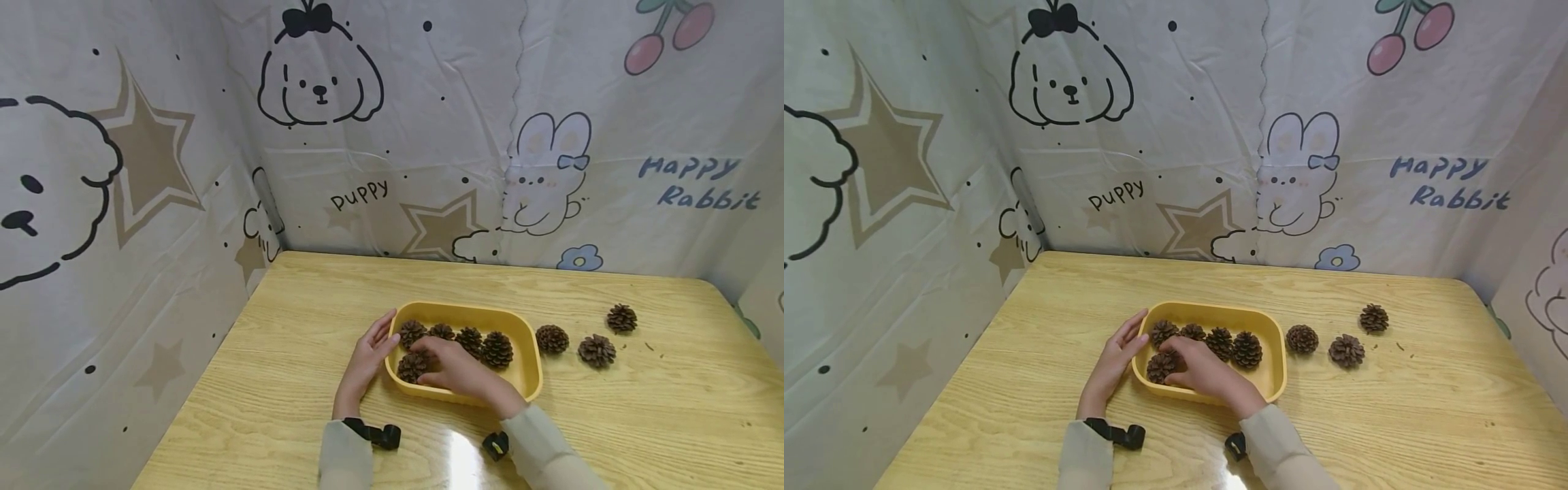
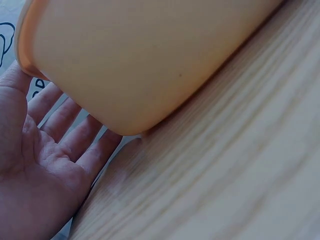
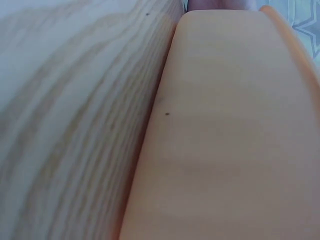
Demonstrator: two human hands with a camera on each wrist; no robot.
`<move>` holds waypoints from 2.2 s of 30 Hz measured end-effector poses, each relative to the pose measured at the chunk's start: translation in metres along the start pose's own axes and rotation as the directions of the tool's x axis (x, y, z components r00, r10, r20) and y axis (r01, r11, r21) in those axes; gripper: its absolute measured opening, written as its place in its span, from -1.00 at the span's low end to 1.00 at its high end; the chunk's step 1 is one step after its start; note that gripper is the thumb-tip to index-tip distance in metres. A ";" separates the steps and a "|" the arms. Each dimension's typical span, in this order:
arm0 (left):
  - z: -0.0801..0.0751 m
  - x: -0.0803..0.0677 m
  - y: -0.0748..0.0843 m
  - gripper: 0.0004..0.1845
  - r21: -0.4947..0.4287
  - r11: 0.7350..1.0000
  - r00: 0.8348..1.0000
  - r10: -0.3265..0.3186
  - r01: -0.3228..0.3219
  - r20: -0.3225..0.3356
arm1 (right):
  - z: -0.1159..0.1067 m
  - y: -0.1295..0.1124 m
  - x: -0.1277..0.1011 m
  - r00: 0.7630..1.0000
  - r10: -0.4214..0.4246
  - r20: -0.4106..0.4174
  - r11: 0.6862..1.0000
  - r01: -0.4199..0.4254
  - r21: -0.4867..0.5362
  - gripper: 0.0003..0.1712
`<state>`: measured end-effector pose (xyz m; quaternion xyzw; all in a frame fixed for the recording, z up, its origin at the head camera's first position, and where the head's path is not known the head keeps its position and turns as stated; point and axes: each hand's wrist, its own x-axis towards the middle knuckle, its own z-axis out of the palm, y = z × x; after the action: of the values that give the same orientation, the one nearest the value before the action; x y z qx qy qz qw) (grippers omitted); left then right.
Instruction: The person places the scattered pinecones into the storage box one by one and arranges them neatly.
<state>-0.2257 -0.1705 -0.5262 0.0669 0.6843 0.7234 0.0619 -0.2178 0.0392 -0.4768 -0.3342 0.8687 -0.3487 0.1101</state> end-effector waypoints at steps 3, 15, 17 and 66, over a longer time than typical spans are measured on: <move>0.001 0.001 0.000 -0.41 -0.002 1.000 1.000 -0.003 0.003 -0.001 | -0.002 0.001 -0.003 1.000 0.002 0.002 0.999 -0.002 0.035 -0.46; 0.002 0.001 -0.004 -0.38 0.011 1.000 1.000 0.005 -0.005 -0.008 | -0.014 0.011 -0.029 0.994 -0.030 -0.101 0.995 0.040 0.094 -0.49; 0.003 0.000 -0.004 -0.38 0.013 1.000 1.000 0.004 -0.004 -0.011 | -0.016 0.013 -0.035 0.991 -0.029 -0.131 0.994 0.042 0.100 -0.50; 0.000 0.000 -0.002 -0.40 -0.008 1.000 1.000 -0.007 0.007 -0.025 | -0.080 0.104 -0.157 0.585 0.283 -0.760 0.953 -0.263 0.152 -0.49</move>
<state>-0.2256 -0.1705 -0.5277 0.0554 0.6824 0.7267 0.0563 -0.1860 0.2406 -0.4949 -0.0133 0.8678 -0.4467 -0.2173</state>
